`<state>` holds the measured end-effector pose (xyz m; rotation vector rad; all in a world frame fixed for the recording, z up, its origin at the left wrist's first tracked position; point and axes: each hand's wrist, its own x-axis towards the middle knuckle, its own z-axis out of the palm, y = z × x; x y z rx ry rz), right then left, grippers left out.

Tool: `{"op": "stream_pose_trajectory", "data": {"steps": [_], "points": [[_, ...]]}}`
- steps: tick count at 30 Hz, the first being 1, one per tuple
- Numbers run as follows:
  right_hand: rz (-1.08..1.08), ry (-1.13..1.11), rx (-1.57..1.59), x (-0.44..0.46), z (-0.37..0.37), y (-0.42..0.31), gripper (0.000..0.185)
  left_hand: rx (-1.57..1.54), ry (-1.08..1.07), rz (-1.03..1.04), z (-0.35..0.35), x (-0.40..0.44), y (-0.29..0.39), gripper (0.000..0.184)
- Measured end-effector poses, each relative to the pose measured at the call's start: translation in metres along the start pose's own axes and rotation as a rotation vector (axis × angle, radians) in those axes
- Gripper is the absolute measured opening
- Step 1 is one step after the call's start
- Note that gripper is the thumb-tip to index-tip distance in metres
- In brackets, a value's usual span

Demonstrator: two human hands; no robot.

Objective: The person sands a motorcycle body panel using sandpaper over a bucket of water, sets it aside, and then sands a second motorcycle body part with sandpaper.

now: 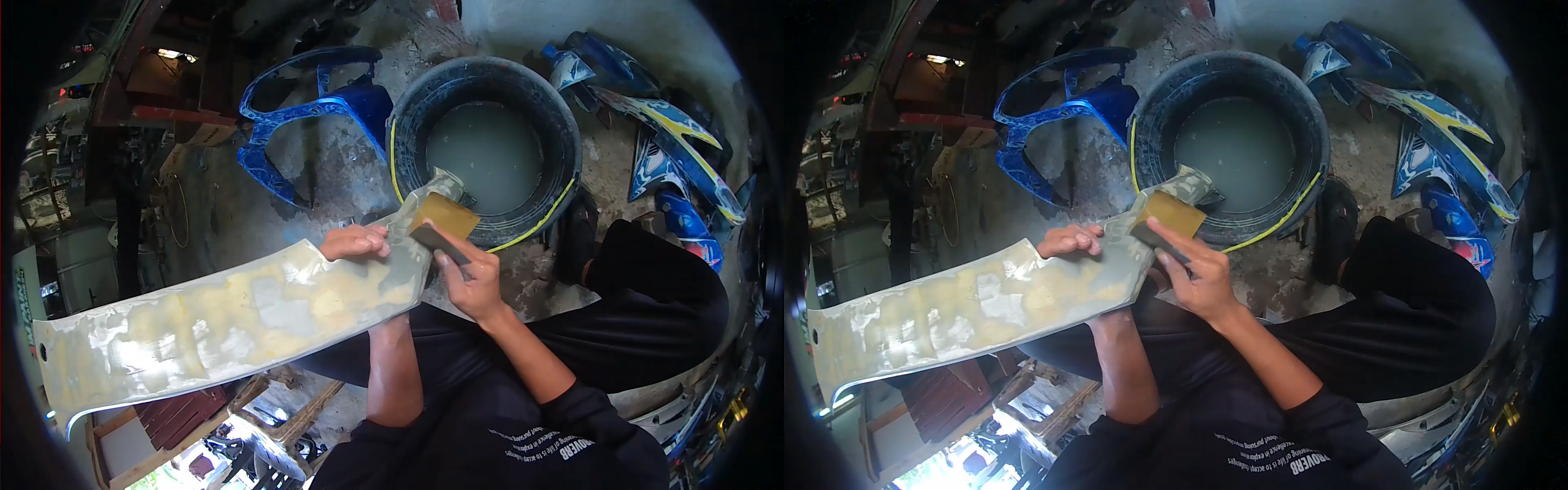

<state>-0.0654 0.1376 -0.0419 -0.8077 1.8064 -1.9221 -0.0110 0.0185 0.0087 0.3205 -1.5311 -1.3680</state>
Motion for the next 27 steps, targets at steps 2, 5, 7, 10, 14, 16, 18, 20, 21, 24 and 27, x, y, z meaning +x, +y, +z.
{"op": "stream_pose_trajectory", "data": {"steps": [2,5,7,10,14,16,18,20,21,24,27], "points": [[0.069,0.026,-0.019,0.003,0.000,0.007,0.033,-0.016,0.014,-0.017,0.000,0.000,0.001,0.028],[0.014,0.034,-0.015,0.001,-0.002,-0.003,0.028,-0.024,-0.002,-0.006,0.001,0.002,0.001,0.026],[-0.175,-0.001,-0.003,0.003,-0.001,-0.016,0.024,0.029,-0.023,0.012,-0.002,0.001,0.000,0.025],[-0.069,0.081,-0.085,0.000,0.001,0.004,0.020,-0.025,-0.001,-0.019,-0.001,0.001,0.000,0.024],[0.052,0.158,-0.100,0.006,-0.003,0.008,0.015,-0.031,-0.027,-0.001,-0.001,0.003,0.000,0.022],[-0.142,0.114,-0.005,0.003,-0.002,-0.007,0.015,-0.069,-0.062,0.002,-0.003,0.001,-0.001,0.021],[-0.075,0.142,-0.057,0.001,-0.001,-0.002,0.015,-0.079,-0.061,-0.011,-0.002,0.002,-0.002,0.021],[0.052,0.180,-0.126,0.004,-0.001,0.010,0.014,-0.089,-0.060,-0.017,-0.002,0.004,-0.002,0.022],[0.050,0.181,-0.127,0.002,-0.002,0.015,0.014,-0.089,-0.056,-0.012,-0.003,0.003,-0.002,0.021],[-0.079,0.154,-0.079,0.001,-0.005,-0.001,0.013,-0.100,-0.075,0.001,-0.005,0.003,-0.006,0.021],[-0.058,0.150,-0.048,-0.001,-0.001,0.000,0.014,-0.092,-0.078,-0.005,-0.003,0.002,-0.005,0.021]]}}
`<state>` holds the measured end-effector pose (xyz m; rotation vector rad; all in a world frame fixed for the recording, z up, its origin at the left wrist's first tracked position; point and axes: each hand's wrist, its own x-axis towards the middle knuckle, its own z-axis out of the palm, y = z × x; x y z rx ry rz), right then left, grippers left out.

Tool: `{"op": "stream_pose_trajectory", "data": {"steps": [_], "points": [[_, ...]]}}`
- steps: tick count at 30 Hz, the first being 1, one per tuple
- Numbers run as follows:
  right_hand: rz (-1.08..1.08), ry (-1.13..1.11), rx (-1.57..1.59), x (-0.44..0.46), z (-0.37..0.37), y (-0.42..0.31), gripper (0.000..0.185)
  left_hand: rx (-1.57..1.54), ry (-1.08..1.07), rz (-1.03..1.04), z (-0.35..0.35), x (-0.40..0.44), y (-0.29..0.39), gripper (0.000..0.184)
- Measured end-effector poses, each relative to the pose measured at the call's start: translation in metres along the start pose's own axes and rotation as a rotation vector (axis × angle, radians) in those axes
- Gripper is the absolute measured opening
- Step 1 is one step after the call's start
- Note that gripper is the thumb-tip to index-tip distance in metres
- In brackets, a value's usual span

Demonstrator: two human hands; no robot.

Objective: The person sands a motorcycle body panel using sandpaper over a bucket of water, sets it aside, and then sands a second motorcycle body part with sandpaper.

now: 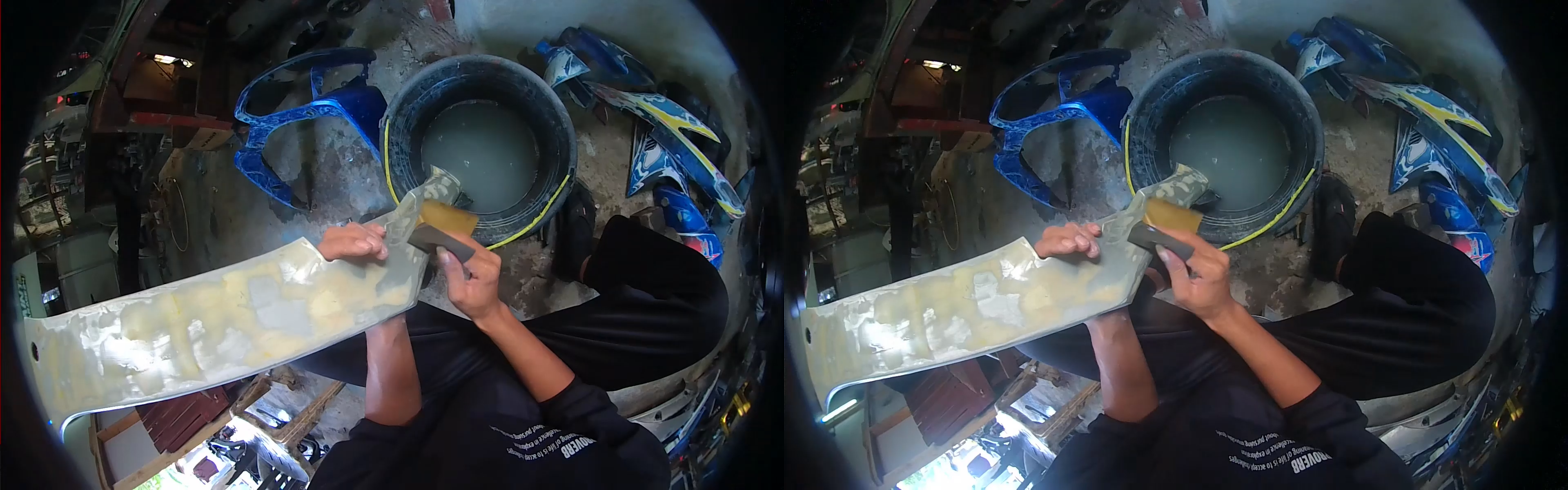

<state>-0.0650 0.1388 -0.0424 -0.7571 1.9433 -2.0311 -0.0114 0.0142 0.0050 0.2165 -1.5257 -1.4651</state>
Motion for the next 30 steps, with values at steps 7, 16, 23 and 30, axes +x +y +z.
{"op": "stream_pose_trajectory", "data": {"steps": [7,16,23,30], "points": [[-0.096,0.001,0.014,0.007,0.000,-0.001,0.015,-0.038,-0.017,-0.015,-0.005,0.001,0.000,0.022],[-0.003,0.027,-0.046,-0.003,0.000,0.005,0.013,-0.036,-0.025,-0.004,-0.005,-0.001,0.000,0.022],[0.153,0.104,-0.078,0.003,0.003,0.012,0.014,0.003,-0.044,-0.005,-0.003,0.002,0.002,0.023],[-0.099,0.015,-0.046,-0.006,0.005,0.008,0.021,-0.012,-0.068,0.006,-0.001,0.003,0.002,0.026]]}}
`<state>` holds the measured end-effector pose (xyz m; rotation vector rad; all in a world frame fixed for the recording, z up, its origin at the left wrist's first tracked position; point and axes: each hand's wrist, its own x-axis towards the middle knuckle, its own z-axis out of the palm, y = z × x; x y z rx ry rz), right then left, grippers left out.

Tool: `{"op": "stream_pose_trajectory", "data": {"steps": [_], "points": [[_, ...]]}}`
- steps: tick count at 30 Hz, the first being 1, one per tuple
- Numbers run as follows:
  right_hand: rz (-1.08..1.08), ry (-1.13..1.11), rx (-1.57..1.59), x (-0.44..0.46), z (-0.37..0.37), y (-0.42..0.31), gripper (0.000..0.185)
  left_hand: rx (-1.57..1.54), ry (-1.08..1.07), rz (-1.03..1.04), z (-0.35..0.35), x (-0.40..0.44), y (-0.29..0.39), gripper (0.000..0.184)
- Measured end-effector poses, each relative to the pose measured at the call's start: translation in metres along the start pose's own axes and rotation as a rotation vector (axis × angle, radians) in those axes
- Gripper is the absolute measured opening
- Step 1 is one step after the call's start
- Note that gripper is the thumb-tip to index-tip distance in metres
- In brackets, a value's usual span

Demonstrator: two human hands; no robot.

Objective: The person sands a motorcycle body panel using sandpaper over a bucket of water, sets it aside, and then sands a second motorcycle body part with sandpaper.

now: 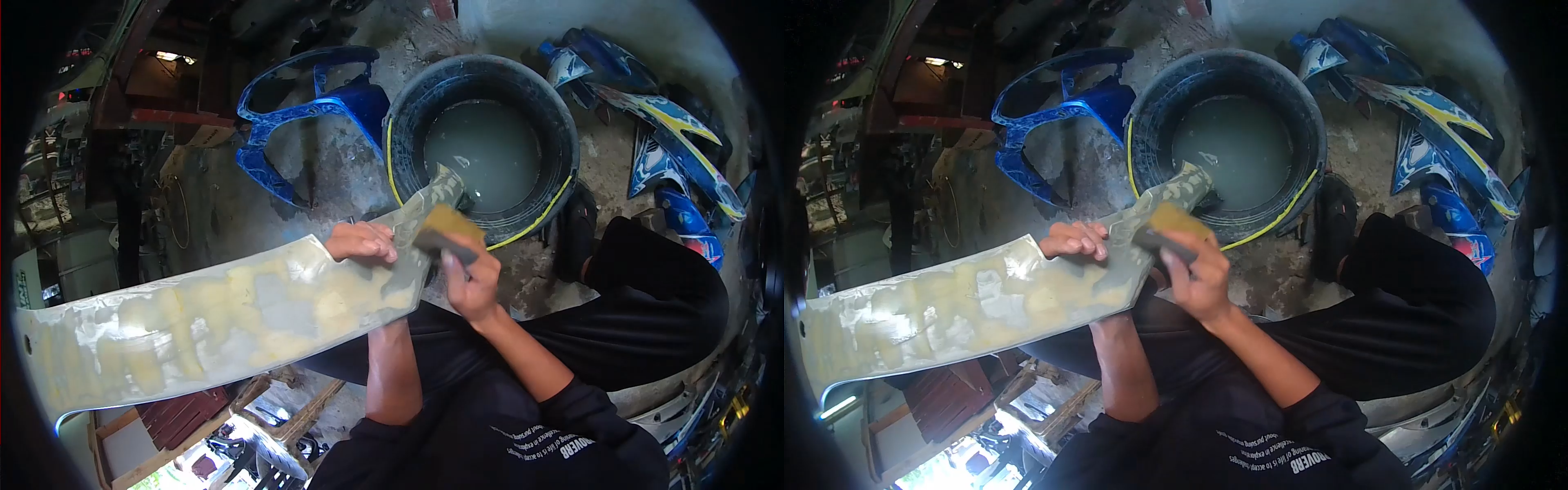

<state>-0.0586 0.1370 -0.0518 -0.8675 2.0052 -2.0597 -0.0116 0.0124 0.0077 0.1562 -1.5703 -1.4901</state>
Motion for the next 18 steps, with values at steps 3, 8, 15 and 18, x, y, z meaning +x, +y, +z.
{"op": "stream_pose_trajectory", "data": {"steps": [3,8,15,18], "points": [[0.033,0.017,-0.041,0.003,-0.004,-0.007,0.021,-0.002,0.022,0.001,-0.002,0.000,-0.001,0.026],[-0.092,-0.026,0.048,0.005,-0.005,-0.017,0.022,0.061,0.039,0.004,0.003,-0.002,0.000,0.026],[-0.164,-0.035,0.077,0.003,-0.007,-0.014,0.015,-0.031,0.030,-0.017,-0.001,0.000,-0.001,0.025],[-0.112,-0.030,0.064,0.000,-0.006,-0.002,0.015,0.011,0.030,-0.016,0.000,0.002,0.000,0.026]]}}
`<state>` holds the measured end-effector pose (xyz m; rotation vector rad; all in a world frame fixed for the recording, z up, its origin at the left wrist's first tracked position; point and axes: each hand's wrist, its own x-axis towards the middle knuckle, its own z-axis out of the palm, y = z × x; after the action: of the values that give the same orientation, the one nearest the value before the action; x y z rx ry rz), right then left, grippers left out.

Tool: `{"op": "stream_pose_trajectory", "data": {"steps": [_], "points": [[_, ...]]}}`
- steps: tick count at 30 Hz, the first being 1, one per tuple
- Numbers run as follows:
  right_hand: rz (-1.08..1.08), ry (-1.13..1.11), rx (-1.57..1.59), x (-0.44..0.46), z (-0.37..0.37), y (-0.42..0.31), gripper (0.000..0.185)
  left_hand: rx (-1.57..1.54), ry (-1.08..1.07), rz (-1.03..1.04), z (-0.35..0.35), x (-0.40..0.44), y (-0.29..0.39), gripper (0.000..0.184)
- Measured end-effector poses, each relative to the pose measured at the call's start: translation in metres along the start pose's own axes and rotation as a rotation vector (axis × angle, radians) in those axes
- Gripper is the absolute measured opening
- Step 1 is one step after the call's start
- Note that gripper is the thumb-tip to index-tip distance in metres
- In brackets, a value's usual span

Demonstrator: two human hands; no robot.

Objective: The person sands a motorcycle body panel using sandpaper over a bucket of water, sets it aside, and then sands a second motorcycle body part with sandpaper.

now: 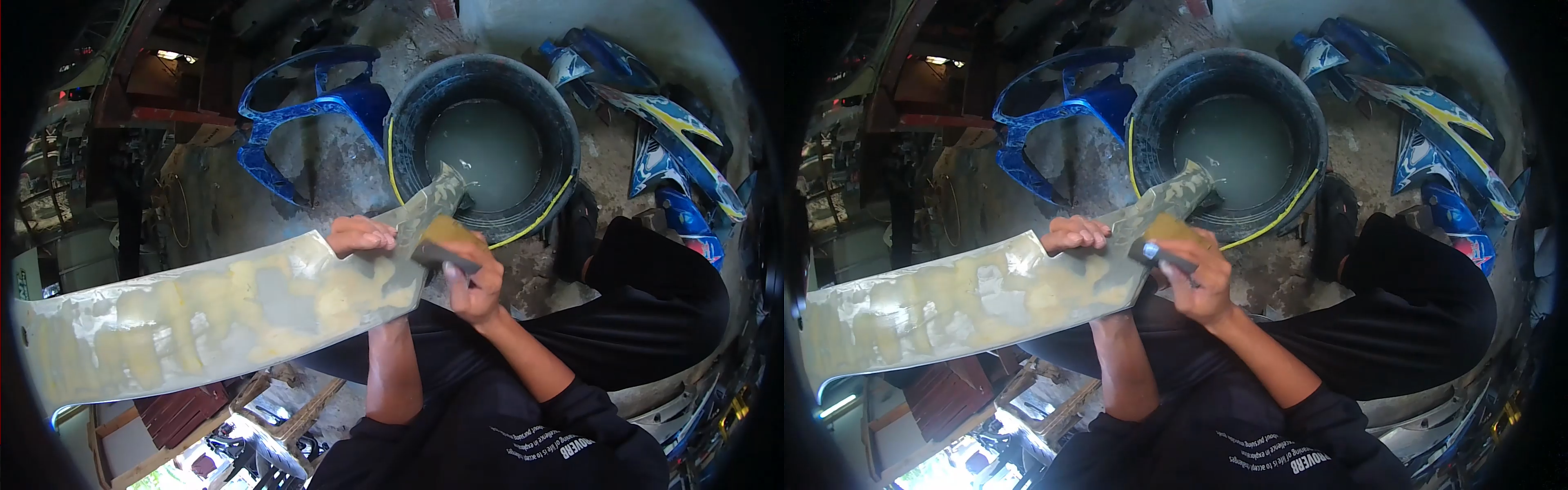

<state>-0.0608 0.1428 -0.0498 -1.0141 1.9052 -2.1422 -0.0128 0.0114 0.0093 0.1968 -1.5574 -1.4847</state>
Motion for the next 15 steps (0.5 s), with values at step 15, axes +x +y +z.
{"op": "stream_pose_trajectory", "data": {"steps": [15], "points": [[-0.064,-0.001,0.005,0.001,-0.002,-0.006,0.016,-0.003,0.042,0.011,0.004,0.000,-0.001,0.026]]}}
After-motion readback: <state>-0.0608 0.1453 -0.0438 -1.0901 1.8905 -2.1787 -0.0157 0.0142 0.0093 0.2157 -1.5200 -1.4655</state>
